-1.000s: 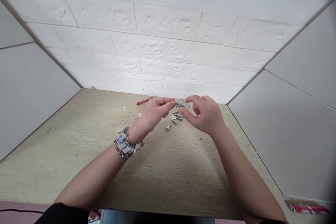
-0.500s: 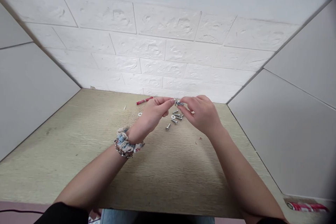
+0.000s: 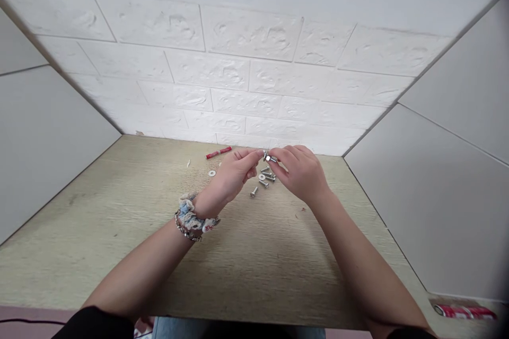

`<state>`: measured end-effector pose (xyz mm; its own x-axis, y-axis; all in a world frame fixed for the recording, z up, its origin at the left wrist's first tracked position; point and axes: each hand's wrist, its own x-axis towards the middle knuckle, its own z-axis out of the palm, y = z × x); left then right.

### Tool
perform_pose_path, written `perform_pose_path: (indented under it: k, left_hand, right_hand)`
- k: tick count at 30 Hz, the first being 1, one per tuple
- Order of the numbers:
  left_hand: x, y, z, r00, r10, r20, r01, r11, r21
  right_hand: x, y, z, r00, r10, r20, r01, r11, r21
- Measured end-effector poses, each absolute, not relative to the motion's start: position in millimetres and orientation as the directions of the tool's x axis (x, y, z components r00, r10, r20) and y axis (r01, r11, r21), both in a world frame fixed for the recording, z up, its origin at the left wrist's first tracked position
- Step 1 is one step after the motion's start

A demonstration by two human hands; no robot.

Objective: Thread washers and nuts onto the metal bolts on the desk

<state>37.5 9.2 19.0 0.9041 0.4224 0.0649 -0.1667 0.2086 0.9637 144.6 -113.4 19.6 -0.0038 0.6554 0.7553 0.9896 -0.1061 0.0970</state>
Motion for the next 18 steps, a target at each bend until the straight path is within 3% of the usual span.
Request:
perform_pose_path:
  k: [11, 18]
  left_hand:
    - [32.5, 10.9, 22.6, 0.906, 0.407, 0.117, -0.170, 0.094, 0.981]
    - [32.8, 10.0, 18.9, 0.943, 0.318, 0.095, -0.148, 0.146, 0.978]
  right_hand:
    - [140.0, -114.9, 23.5, 0.068, 0.633, 0.771, 0.994, -0.113, 0.006]
    - [136.9, -115.2, 24.4, 0.133, 0.646, 0.752, 0.991, -0.105, -0.086]
